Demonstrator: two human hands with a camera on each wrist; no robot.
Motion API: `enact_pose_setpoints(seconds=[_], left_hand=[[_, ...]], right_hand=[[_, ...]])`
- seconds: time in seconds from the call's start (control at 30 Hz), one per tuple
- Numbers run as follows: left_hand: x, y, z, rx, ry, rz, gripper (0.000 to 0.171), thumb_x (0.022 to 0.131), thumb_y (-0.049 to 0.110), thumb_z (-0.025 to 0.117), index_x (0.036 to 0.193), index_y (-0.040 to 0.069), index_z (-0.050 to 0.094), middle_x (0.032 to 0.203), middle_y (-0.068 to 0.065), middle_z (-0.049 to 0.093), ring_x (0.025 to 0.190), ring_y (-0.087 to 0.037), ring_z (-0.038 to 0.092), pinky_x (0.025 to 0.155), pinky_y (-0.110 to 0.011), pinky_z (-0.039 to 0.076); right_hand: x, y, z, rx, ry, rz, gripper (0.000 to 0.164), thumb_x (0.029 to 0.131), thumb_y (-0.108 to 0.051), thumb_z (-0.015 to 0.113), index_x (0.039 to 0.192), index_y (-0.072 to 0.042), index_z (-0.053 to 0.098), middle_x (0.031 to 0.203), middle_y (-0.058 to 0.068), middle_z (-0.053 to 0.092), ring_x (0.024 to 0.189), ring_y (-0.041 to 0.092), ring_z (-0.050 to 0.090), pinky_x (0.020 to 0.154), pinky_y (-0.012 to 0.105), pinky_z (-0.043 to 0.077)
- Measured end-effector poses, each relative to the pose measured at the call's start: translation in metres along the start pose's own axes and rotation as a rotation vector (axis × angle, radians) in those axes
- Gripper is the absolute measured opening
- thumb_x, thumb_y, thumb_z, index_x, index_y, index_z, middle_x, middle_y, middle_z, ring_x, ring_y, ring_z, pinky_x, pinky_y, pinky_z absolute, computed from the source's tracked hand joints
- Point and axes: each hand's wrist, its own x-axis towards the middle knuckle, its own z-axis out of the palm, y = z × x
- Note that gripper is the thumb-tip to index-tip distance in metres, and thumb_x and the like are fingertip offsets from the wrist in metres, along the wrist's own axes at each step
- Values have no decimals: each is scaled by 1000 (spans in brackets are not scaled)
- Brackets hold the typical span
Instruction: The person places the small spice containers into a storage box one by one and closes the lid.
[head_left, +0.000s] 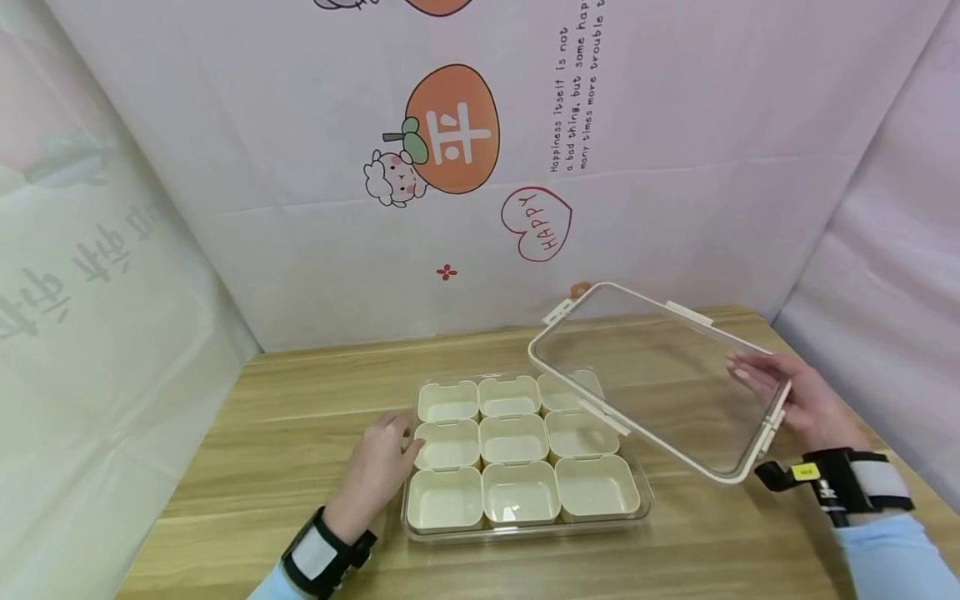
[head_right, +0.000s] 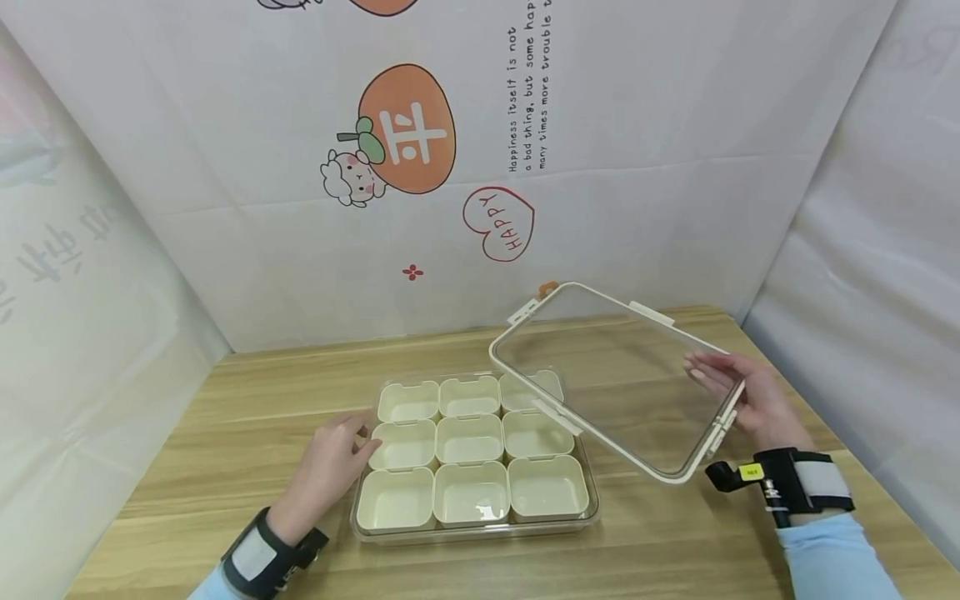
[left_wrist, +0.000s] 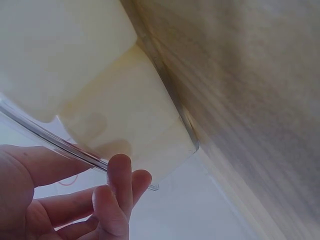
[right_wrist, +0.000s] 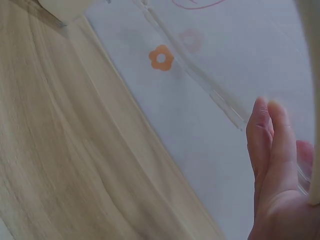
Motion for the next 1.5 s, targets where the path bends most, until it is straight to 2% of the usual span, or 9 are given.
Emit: enact_pose_setpoints(seconds=[0.13, 0.37, 0.67, 0.9, 1.13, 1.5], left_hand=[[-2, 0, -2, -8, 10, 9, 35, 78, 10, 75, 110, -3, 66, 87, -12, 66, 62, -12, 59, 53, -20, 47], [-7, 0, -5, -14, 10, 3, 24, 78, 12, 75, 96, -3, 69, 84, -12, 65, 57, -8, 58, 49, -15, 43], [-16, 1, -8, 9, 24, -2, 26, 76, 15, 77, 97, 2, 70, 83, -6, 67, 59, -6, 59, 50, -17, 44], [-20, 0, -11, 9, 7, -13, 28, 77, 15, 76, 101, 4, 70, 85, -5, 67, 58, -4, 58, 50, -16, 43], [-23, 0, -12, 8, 11, -8, 27, 77, 17, 76, 101, 5, 70, 86, -5, 67, 56, -2, 56, 48, -15, 42], [-24, -3, -13, 2, -4, -19, 29, 77, 23, 76, 101, 8, 71, 87, -5, 68, 55, 0, 54, 47, -14, 41]], right_hand=[[8, 3, 4, -18, 24, -2, 58, 103, -13, 11, 112, 18, 59, 115, 37, 58, 114, 43, 56, 101, 40, 42], [21, 11, 10, -88, 15, 19, 58, 103, -13, 10, 113, 16, 59, 115, 33, 60, 113, 41, 58, 100, 39, 43], [36, 20, 11, -107, -26, 65, 57, 103, -10, 10, 113, 18, 58, 116, 34, 59, 114, 41, 57, 101, 37, 43], [45, 26, 20, -169, 49, 104, 52, 104, -11, 15, 114, 11, 60, 117, 28, 61, 113, 37, 59, 98, 30, 44], [59, 32, 24, -187, 40, 116, 52, 103, -8, 15, 111, 14, 61, 115, 31, 61, 112, 39, 60, 100, 36, 44], [81, 45, 30, -235, 43, 152, 51, 103, -5, 15, 107, 15, 62, 111, 31, 63, 107, 38, 63, 97, 37, 47]])
